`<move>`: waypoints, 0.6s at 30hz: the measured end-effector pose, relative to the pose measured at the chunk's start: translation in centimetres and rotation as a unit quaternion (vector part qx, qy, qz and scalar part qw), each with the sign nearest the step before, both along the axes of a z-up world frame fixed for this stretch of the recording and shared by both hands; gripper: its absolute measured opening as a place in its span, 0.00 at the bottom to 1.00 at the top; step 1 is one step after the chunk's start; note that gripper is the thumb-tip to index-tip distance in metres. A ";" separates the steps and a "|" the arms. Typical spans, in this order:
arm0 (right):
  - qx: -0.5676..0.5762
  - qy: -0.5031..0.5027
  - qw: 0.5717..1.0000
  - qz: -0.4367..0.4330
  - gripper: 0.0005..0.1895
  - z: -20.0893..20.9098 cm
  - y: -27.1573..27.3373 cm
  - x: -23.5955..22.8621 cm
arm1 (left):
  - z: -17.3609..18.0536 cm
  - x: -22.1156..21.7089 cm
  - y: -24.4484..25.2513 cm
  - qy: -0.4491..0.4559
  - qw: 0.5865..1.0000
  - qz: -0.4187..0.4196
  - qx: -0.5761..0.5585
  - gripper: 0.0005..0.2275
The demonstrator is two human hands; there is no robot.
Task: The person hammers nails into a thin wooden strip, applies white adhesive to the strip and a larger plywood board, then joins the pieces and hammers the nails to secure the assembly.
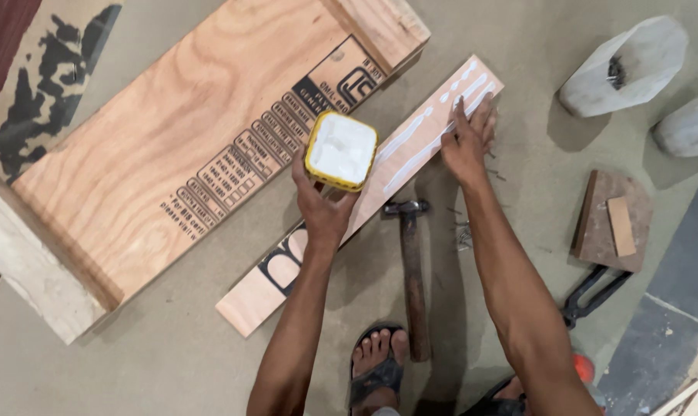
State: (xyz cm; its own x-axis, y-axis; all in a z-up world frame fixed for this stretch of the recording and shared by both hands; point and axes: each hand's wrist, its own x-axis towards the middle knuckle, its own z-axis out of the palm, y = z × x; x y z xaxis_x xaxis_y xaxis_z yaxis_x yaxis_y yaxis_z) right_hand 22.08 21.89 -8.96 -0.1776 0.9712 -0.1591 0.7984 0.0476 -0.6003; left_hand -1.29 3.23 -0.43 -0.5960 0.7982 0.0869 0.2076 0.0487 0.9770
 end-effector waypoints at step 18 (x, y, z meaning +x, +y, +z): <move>-0.015 -0.227 0.952 0.203 0.48 8.8 -12.2 -9.0 | 1.0 -0.5 -3.4 -0.012 0.999 0.016 0.035 0.49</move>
State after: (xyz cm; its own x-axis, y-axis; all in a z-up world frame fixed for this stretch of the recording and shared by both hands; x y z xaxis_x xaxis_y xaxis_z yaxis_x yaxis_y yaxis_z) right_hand 13.04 9.73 -0.16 -0.4435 0.8307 -0.3364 0.8955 0.3957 -0.2036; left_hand -1.79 -0.16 0.53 -0.6244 0.7705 0.1282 0.1842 -0.0143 0.9828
